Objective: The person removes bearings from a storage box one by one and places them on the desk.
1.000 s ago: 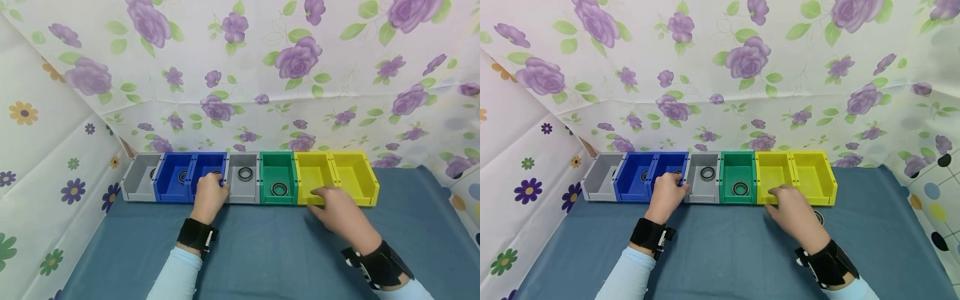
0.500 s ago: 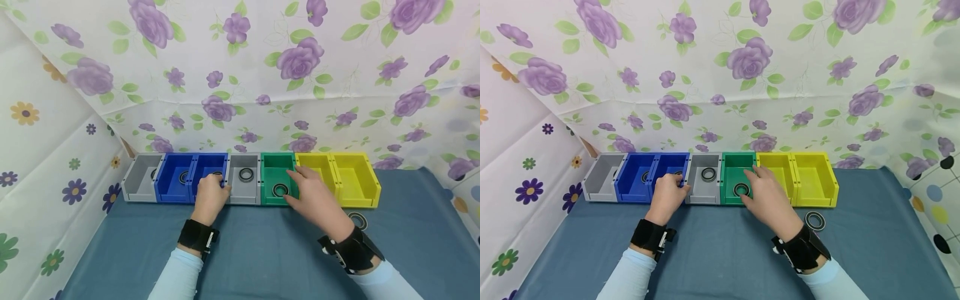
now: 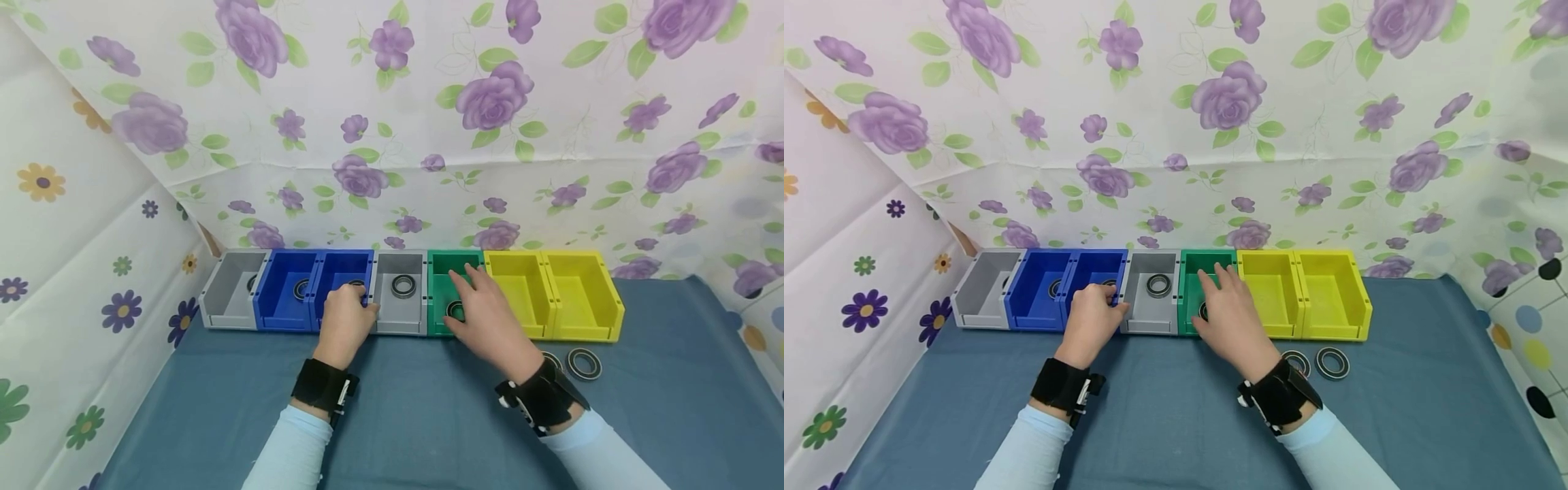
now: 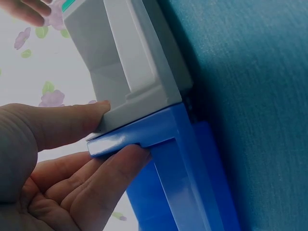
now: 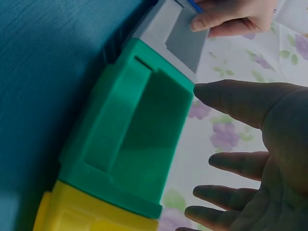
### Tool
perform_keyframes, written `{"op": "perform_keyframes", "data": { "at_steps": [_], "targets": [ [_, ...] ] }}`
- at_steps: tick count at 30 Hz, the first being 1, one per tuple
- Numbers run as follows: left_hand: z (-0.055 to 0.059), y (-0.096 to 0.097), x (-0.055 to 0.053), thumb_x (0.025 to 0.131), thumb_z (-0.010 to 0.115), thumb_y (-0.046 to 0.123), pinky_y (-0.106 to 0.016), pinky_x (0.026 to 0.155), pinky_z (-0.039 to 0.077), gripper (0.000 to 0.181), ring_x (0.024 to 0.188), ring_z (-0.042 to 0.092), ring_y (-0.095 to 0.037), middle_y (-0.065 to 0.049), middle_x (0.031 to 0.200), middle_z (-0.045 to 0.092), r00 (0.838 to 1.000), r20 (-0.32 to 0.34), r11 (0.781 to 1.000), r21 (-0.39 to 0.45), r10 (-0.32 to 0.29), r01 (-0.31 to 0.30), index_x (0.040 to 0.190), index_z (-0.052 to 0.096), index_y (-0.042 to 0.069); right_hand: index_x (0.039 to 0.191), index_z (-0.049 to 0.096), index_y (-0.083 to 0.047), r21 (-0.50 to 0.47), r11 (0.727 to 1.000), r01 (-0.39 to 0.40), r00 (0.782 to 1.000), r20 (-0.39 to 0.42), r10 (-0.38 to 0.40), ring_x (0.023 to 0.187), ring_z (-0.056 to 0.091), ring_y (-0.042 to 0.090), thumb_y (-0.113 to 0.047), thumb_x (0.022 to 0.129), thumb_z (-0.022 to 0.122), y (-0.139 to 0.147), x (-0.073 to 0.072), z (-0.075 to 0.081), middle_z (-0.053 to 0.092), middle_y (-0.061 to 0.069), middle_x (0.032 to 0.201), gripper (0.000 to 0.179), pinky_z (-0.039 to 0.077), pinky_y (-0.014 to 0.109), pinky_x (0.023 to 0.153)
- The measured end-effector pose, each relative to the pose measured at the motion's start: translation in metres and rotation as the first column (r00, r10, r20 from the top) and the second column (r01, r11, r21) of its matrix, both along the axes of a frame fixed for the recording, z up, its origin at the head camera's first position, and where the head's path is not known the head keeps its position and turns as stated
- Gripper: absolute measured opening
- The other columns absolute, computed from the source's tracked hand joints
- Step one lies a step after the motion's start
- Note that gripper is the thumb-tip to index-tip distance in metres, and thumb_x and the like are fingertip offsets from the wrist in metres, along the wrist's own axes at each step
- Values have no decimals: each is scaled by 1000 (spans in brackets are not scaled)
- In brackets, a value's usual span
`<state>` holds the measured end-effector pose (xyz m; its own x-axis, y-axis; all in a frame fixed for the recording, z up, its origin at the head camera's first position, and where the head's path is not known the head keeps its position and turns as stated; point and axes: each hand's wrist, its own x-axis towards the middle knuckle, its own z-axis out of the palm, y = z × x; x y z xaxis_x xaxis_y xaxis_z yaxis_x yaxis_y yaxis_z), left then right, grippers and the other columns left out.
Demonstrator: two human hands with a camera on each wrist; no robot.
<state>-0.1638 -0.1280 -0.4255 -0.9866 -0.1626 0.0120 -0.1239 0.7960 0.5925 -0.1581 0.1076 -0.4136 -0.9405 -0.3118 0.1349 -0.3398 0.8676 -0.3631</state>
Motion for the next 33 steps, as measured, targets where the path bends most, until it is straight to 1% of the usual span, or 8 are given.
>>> {"op": "perform_keyframes", "data": {
  "at_steps": [3, 8, 10, 13, 18, 23, 28, 33],
  "targets": [
    [0, 0, 0, 82, 71, 19, -21, 52, 50, 39, 74, 65, -14, -15, 117, 66, 1000, 1, 1000, 3, 1, -1, 118, 64, 3, 141, 40, -7, 12, 1000, -10, 1000, -8, 10, 139, 25, 40, -34, 78, 74, -5, -3, -4, 34, 23, 147, 76, 23, 54, 113],
    [0, 1, 0, 82, 71, 19, -28, 60, 56, 39, 80, 66, -15, -14, 117, 65, 1000, 3, 1000, 5, -1, 1, 118, 65, 2, 139, 42, -5, 22, 1000, -2, 1000, 12, 1, 138, 27, 40, -30, 81, 71, -11, -9, -12, 36, 24, 146, 70, 26, 54, 112],
    [0, 1, 0, 83, 71, 19, -30, 63, 57, 40, 82, 66, -15, -14, 117, 65, 1000, 4, 1000, 2, -3, 3, 118, 64, 2, 137, 44, -3, 22, 1000, 12, 1000, 26, -13, 137, 30, 39, -28, 82, 71, -13, -11, -15, 37, 24, 145, 66, 29, 54, 110],
    [0, 1, 0, 82, 71, 19, -28, 61, 56, 40, 80, 66, -15, -15, 117, 66, 1000, -3, 1000, 1, -5, 5, 118, 64, 2, 132, 50, -1, 29, 999, 33, 999, 35, -34, 131, 39, 39, -27, 82, 70, -16, -13, -20, 44, 24, 140, 60, 37, 53, 105],
    [0, 1, -1, 82, 72, 18, -29, 62, 57, 39, 81, 66, -15, -15, 115, 66, 1000, -29, 1000, -10, -9, 9, 117, 65, 2, 115, 61, 1, 54, 998, 45, 999, 24, -46, 111, 55, 36, -25, 80, 71, -22, -17, -23, 58, 22, 119, 45, 48, 51, 93],
    [0, 1, -2, 81, 72, 19, -33, 67, 58, 40, 87, 67, -17, -15, 116, 66, 1000, -26, 1000, -8, -7, 7, 117, 65, 2, 101, 65, -3, 105, 992, 76, 995, 58, -83, 89, 58, 28, -27, 81, 70, -28, -21, -23, 61, 14, 97, 32, 52, 44, 80],
    [0, 1, -1, 82, 71, 19, -32, 65, 58, 39, 84, 67, -16, -15, 116, 66, 1000, -14, 1000, -12, -2, 1, 117, 65, 2, 93, 66, -4, 136, 983, 122, 978, 152, -142, 73, 53, 23, -27, 82, 68, -34, -24, -20, 58, 10, 85, 25, 50, 35, 63],
    [-1, 0, -1, 82, 71, 19, -27, 59, 56, 39, 77, 65, -15, -14, 115, 66, 1000, -18, 1000, -16, -3, 3, 117, 65, 2, 76, 64, -6, 123, 982, 146, 960, 222, -170, 60, 54, 21, -24, 84, 66, -37, -26, -18, 58, 7, 69, 20, 44, 28, 51]
  ]
}}
